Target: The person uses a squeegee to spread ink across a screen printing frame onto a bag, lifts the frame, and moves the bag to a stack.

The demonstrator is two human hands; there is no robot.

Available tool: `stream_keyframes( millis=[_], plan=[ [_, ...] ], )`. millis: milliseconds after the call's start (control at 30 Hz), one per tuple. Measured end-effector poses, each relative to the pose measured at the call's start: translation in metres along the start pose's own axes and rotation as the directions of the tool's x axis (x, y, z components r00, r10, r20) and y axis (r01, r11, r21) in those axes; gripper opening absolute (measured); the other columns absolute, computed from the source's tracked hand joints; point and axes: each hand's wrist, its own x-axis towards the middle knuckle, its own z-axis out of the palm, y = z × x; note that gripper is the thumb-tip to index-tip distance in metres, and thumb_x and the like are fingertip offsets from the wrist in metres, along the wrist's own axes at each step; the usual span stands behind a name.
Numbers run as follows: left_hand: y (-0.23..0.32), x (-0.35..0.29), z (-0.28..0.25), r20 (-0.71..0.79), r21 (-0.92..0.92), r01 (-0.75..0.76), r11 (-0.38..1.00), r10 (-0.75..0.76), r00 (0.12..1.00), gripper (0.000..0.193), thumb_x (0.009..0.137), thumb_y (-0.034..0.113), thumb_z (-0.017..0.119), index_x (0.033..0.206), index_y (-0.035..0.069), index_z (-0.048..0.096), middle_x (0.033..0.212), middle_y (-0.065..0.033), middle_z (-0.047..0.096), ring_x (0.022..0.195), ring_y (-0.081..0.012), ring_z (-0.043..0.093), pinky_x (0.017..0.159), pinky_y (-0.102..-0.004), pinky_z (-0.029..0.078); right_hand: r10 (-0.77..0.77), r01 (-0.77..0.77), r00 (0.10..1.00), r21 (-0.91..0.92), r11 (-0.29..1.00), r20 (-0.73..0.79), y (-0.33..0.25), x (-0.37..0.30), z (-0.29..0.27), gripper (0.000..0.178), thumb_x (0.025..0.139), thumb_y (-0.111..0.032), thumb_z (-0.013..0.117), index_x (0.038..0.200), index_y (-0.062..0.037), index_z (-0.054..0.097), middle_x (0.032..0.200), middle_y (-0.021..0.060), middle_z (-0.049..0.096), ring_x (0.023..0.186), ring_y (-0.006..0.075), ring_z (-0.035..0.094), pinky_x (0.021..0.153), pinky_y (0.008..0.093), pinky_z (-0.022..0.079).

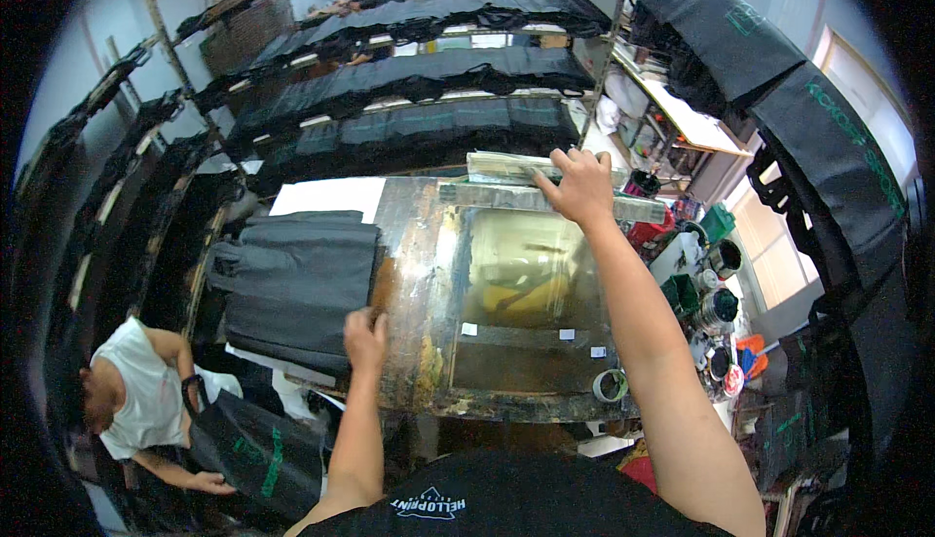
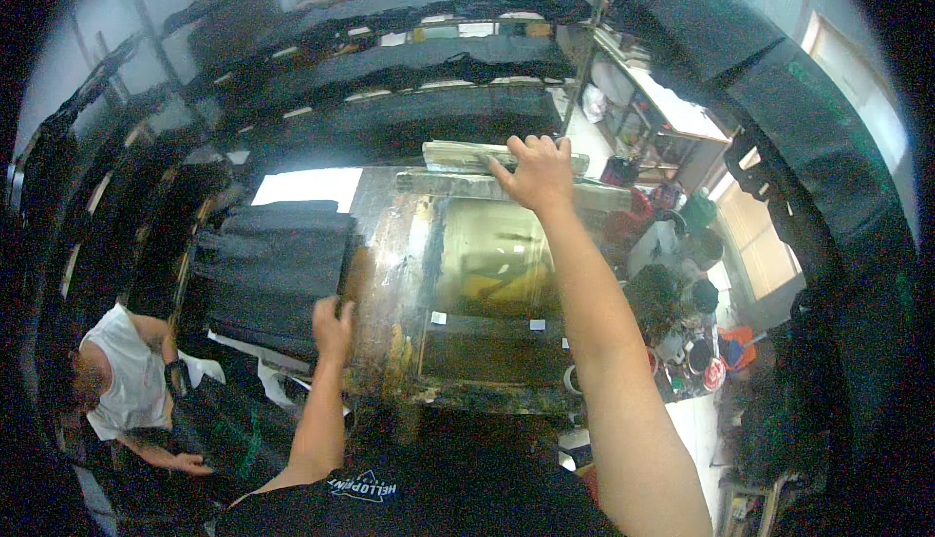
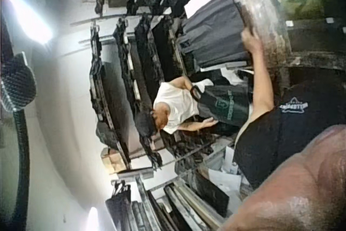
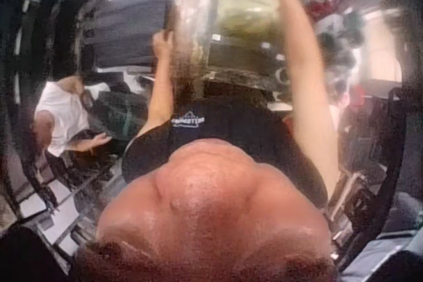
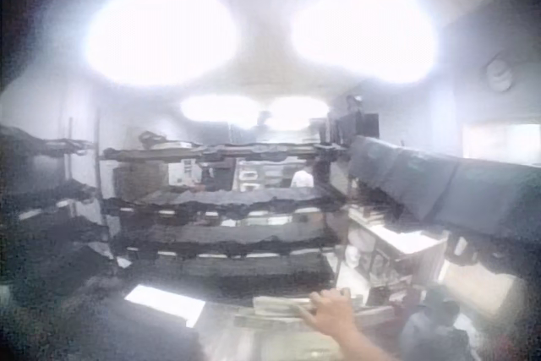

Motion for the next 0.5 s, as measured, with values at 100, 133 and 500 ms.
stream_keyframes(
  millis=[100,133,500],
  plan=[
    [-0.057,0.037,0.004,0.023,0.291,0.222,0.93,-0.239,0.971,0.071,0.087,0.042,0.079,0.133,-0.007,0.055,0.13,-0.0269,0.057,0.122,-0.0441,0.054,0.104,-0.0473,0.046,0.008,-0.009,0.999,0.016,1.0,0.035,-0.009,0.009,-0.003,0.041,0.087,-0.051,0.069,0.101,-0.0119,0.068,0.091,0.0106,0.068,0.094,0.0302,0.064,0.09,0.0496,0.038],
    [-0.061,0.046,0.01,0.04,0.363,0.245,0.899,-0.278,0.96,0.078,0.085,0.047,0.08,0.136,-0.006,0.054,0.131,-0.0265,0.057,0.123,-0.0436,0.055,0.105,-0.0473,0.046,0.011,-0.011,0.999,0.003,1.0,0.03,-0.007,0.009,-0.002,0.041,0.087,-0.05,0.069,0.102,-0.0118,0.068,0.091,0.0105,0.068,0.095,0.0301,0.063,0.091,0.0494,0.038],
    [-0.087,0.08,0.028,0.288,0.538,0.191,0.821,-0.392,0.874,0.071,0.085,0.05,0.077,0.127,-0.003,0.056,0.132,-0.0247,0.059,0.118,-0.0406,0.061,0.089,-0.0498,0.056,0.034,-0.031,0.998,-0.045,0.999,0.055,-0.006,-0.002,0.0,0.043,0.085,-0.051,0.07,0.105,-0.0131,0.07,0.092,0.01,0.068,0.098,0.0287,0.063,0.094,0.0468,0.038]
  ],
)
